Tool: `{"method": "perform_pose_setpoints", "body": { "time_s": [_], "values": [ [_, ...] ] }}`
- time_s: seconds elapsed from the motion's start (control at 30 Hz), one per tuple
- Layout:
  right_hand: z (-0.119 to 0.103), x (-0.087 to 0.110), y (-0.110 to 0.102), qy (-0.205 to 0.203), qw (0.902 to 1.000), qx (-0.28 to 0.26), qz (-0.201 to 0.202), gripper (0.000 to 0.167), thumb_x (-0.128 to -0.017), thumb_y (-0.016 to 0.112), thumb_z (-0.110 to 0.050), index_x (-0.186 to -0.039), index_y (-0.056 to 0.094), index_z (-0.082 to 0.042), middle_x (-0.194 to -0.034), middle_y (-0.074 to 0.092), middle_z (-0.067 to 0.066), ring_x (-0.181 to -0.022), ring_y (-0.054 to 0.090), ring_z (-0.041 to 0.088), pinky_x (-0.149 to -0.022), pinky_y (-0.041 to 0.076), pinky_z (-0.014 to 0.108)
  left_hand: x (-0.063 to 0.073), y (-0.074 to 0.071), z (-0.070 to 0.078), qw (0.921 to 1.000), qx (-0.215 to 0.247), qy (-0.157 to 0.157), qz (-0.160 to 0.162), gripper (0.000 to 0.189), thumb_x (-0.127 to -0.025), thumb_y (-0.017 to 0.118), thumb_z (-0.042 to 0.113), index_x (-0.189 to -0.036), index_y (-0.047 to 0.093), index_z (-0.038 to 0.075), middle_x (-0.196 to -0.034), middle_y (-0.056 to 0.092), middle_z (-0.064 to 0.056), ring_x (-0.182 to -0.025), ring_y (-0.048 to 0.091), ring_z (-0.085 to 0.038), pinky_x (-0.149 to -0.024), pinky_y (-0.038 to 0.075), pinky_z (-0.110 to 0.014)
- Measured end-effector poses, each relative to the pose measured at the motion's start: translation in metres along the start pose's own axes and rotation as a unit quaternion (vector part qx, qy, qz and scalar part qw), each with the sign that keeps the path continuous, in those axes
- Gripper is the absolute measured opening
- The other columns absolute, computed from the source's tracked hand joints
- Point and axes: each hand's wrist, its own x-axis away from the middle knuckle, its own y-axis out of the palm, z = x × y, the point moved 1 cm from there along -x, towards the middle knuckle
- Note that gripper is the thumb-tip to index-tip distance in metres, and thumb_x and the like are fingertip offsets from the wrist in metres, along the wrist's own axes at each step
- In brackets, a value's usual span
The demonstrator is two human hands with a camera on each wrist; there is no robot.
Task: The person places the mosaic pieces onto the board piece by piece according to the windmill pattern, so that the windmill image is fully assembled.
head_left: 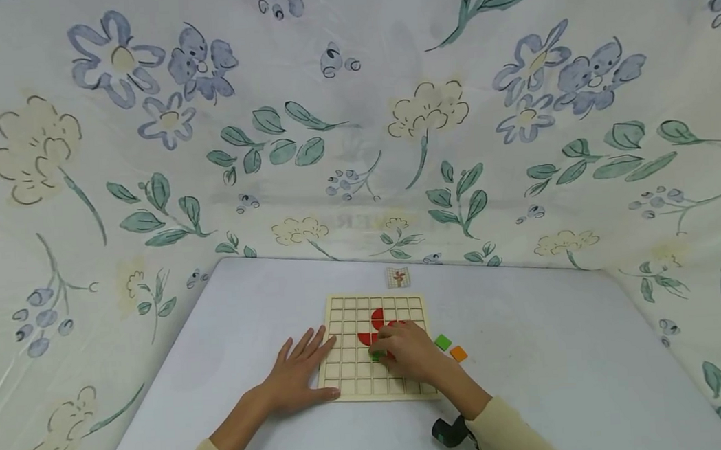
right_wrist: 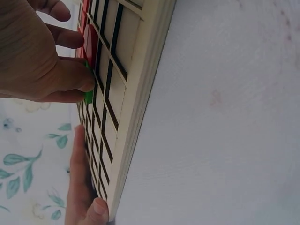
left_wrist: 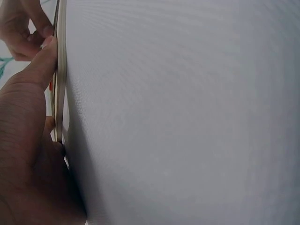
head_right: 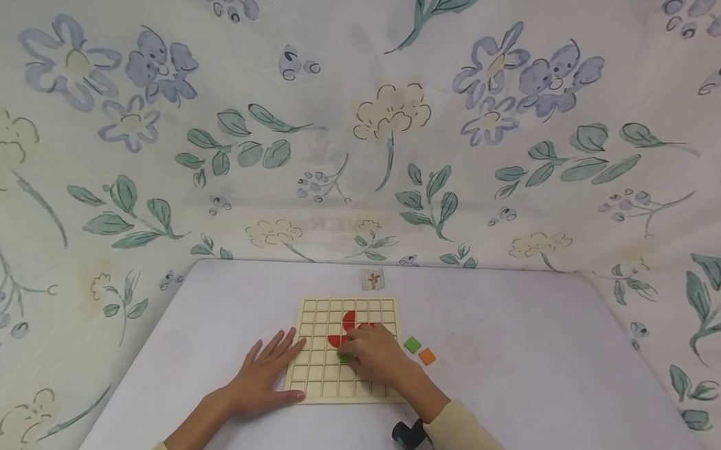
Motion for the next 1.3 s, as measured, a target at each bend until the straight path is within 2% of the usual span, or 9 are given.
{"method": "perform_pose_setpoints", "body": {
  "time_s": [0.17, 0.4, 0.53, 0.77, 1.0, 1.17, 1.3],
  "values": [
    [-0.001, -0.001, -0.002, 0.004, 0.9998, 0.007, -0.016, 0.015, -0.083, 0.079, -0.014, -0.095, 0.08, -0.023, -0.09, 0.065, -0.008, -0.082, 0.057, 0.011, -0.075, 0.048, 0.029, -0.002, -0.001, 0.0, 1.0, -0.008, 0.001, -0.002, 0.099, -0.082, 0.055, 0.075, -0.157, 0.026, 0.017, -0.163, 0.013, -0.008, -0.149, 0.007, -0.031, -0.113, 0.004, -0.06],
    [-0.002, 0.009, -0.01, 0.038, 0.9991, 0.006, -0.016, 0.02, -0.083, 0.08, -0.02, -0.103, 0.078, -0.019, -0.103, 0.069, -0.005, -0.098, 0.061, 0.016, -0.087, 0.05, 0.035, -0.002, -0.002, 0.0, 1.0, 0.001, 0.0, -0.005, 0.099, -0.082, 0.059, 0.072, -0.157, 0.028, 0.016, -0.163, 0.014, -0.009, -0.149, 0.007, -0.032, -0.113, 0.004, -0.061],
    [0.005, 0.024, -0.017, 0.065, 0.9979, 0.003, -0.004, 0.019, -0.084, 0.079, -0.021, -0.103, 0.078, -0.017, -0.102, 0.069, -0.003, -0.094, 0.06, 0.019, -0.081, 0.051, 0.039, -0.002, -0.002, 0.0, 1.0, -0.005, -0.004, -0.006, 0.099, -0.081, 0.059, 0.072, -0.157, 0.027, 0.016, -0.163, 0.013, -0.009, -0.149, 0.007, -0.031, -0.113, 0.004, -0.06],
    [0.024, 0.055, -0.022, 0.105, 0.9941, 0.012, 0.025, 0.016, -0.082, 0.08, -0.02, -0.098, 0.078, -0.018, -0.097, 0.068, -0.006, -0.086, 0.06, 0.014, -0.071, 0.048, 0.032, -0.002, 0.0, -0.001, 0.9999, -0.008, -0.008, -0.005, 0.1, -0.081, 0.057, 0.075, -0.157, 0.027, 0.017, -0.163, 0.013, -0.008, -0.149, 0.007, -0.03, -0.114, 0.003, -0.06],
    [0.039, 0.078, -0.024, 0.147, 0.9874, 0.035, 0.049, 0.015, -0.078, 0.083, -0.017, -0.092, 0.078, -0.016, -0.09, 0.067, -0.007, -0.081, 0.059, 0.013, -0.069, 0.048, 0.032, -0.001, 0.001, 0.0, 0.9999, -0.004, -0.012, -0.002, 0.1, -0.08, 0.059, 0.074, -0.157, 0.028, 0.017, -0.163, 0.014, -0.007, -0.149, 0.007, -0.03, -0.114, 0.003, -0.059],
    [0.045, 0.09, -0.03, 0.185, 0.9808, 0.047, 0.04, 0.011, -0.077, 0.084, -0.017, -0.085, 0.078, -0.014, -0.081, 0.064, -0.007, -0.073, 0.055, 0.011, -0.066, 0.047, 0.03, -0.001, 0.0, 0.001, 0.9999, -0.002, -0.011, -0.001, 0.1, -0.08, 0.059, 0.074, -0.157, 0.028, 0.017, -0.163, 0.014, -0.007, -0.149, 0.007, -0.03, -0.114, 0.004, -0.06],
    [0.05, 0.101, -0.03, 0.199, 0.9776, 0.045, 0.05, 0.011, -0.075, 0.085, -0.016, -0.083, 0.077, -0.014, -0.082, 0.062, -0.006, -0.075, 0.054, 0.012, -0.066, 0.048, 0.03, 0.0, -0.001, 0.002, 0.9999, 0.002, -0.011, -0.004, 0.1, -0.08, 0.059, 0.074, -0.156, 0.029, 0.017, -0.163, 0.015, -0.008, -0.149, 0.007, -0.03, -0.113, 0.004, -0.06]
  ]
}}
